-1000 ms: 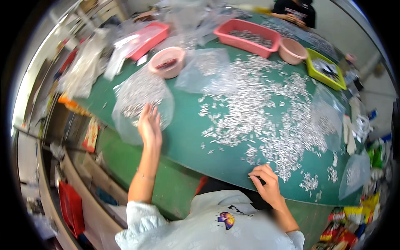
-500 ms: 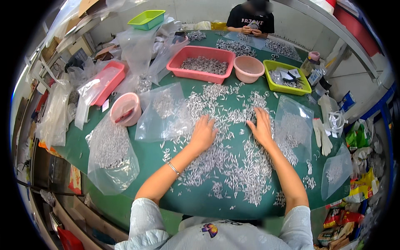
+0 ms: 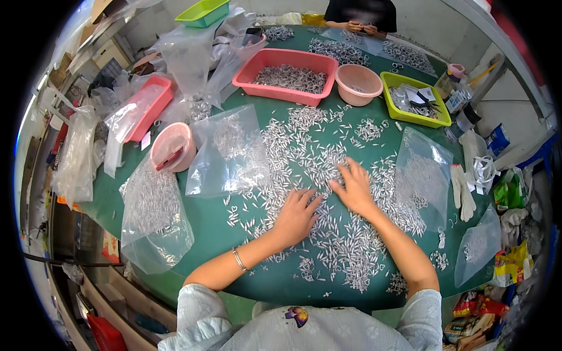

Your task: The person sorts small silver fasteners on a green table, picking them up one by one with the right hand and placing them into the left palm. The person repeatedly gathers fasteners from the table surface and accumulates them in the left hand throughout the clip.

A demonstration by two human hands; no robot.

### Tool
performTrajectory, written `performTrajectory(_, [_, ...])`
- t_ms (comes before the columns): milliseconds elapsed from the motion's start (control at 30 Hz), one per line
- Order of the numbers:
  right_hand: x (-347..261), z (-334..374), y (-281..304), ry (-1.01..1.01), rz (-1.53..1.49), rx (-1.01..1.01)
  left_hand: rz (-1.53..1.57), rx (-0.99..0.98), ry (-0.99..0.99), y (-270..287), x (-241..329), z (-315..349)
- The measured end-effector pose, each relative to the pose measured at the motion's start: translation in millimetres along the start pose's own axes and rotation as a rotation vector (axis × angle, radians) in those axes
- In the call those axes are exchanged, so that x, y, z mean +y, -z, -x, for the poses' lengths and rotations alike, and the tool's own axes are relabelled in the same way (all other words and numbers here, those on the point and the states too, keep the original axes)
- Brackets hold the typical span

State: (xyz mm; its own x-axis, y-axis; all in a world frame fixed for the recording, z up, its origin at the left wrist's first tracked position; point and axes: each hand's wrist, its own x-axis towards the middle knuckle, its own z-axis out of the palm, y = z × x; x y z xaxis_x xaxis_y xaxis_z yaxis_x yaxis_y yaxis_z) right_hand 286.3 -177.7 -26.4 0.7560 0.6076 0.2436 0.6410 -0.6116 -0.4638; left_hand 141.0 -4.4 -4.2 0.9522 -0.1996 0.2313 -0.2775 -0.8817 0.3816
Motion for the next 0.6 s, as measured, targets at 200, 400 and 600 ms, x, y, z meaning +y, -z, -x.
performTrajectory(200, [-54.0, 59.0, 8.4, 0.155, -0.088, -0.132, 0.072, 0.006, -0.065, 6.0, 19.9, 33.4])
performTrajectory(400, [-93.0, 102.2, 14.2, 0.172, -0.179, -0.217, 0.139, 0.015, -0.084, 12.7, 34.1, 75.2])
performTrajectory(600, [-120.1, 146.5, 19.0, 0.321, -0.045, -0.251, 0.090, -0.033, -0.012, 19.5, 49.2, 116.3])
